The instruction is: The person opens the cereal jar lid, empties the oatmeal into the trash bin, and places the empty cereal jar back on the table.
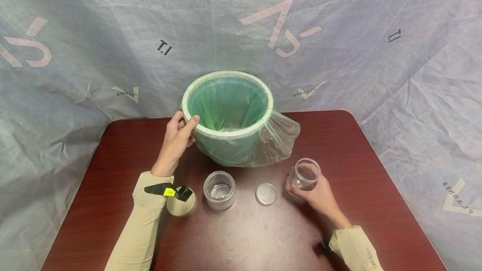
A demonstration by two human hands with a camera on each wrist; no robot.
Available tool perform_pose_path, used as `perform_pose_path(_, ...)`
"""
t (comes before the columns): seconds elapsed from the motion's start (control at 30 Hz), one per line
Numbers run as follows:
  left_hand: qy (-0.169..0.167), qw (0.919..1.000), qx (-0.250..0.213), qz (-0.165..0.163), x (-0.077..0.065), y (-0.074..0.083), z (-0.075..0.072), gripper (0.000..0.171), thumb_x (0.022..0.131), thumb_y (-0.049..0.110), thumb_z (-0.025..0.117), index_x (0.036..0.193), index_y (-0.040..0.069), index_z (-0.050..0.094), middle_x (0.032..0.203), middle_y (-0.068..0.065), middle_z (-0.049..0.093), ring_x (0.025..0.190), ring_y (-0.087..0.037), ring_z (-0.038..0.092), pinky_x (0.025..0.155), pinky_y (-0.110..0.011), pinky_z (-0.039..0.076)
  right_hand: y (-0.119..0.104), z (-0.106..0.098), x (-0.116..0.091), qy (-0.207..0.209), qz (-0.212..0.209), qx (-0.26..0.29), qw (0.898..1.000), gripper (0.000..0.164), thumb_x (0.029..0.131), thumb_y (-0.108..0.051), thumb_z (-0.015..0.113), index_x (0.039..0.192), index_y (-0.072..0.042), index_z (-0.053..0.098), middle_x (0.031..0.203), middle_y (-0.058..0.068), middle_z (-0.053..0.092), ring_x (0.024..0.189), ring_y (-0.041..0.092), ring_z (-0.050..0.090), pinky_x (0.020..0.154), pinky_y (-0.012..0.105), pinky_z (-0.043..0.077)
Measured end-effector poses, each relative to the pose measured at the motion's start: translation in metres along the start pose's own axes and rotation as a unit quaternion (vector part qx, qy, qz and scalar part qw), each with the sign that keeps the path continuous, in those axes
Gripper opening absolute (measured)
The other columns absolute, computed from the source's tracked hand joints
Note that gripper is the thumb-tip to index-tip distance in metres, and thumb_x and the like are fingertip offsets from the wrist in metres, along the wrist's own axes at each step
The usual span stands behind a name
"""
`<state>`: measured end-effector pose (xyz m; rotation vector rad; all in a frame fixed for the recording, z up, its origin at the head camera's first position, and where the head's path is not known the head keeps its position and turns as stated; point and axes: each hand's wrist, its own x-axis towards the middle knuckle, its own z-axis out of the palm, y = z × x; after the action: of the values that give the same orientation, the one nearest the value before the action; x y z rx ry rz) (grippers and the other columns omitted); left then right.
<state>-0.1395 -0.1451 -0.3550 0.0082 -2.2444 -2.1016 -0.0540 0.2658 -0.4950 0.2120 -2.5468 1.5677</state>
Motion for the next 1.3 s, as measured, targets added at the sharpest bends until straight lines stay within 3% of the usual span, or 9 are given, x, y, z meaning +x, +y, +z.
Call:
perform_pose_path(0.33,0.004,1.0,0.0,-0.008,-0.001,0.001,0.0,0.031,0.105,0.04,0.067,0.109,0.012,0.052,0.077,0.007,0.052,0.067,-0.014,0.05,0.063,-0.024,0.047,0.003,0.004,-0.004,-0.004,-0.021,-0.003,1.0,0.071,0.072,-0.006,0.101,0.132,-0.013,0.065,0.123,0.007,0.074,0.111,0.003,0.064,0.096,0.013,0.046)
perform_pose_path(0.9,0.008,0.9999,-0.003,-0.006,-0.001,0.0,-0.001,0.031,0.105,0.04,0.067,0.108,0.013,0.053,0.077,0.007,0.054,0.068,-0.012,0.05,0.063,-0.023,0.047,0.012,0.007,-0.008,-0.022,-0.034,0.002,0.999,0.073,0.071,-0.007,0.101,0.133,-0.011,0.063,0.123,0.009,0.075,0.113,0.008,0.066,0.098,0.018,0.049)
perform_pose_path(1.3,0.003,1.0,0.002,-0.004,0.0,0.002,0.002,0.03,0.105,0.04,0.066,0.11,0.013,0.053,0.079,0.006,0.053,0.07,-0.013,0.05,0.063,-0.023,0.047,0.017,0.007,-0.011,-0.032,-0.037,0.028,0.998,0.07,0.072,-0.002,0.099,0.132,-0.008,0.062,0.122,0.014,0.075,0.111,0.006,0.067,0.096,0.012,0.048)
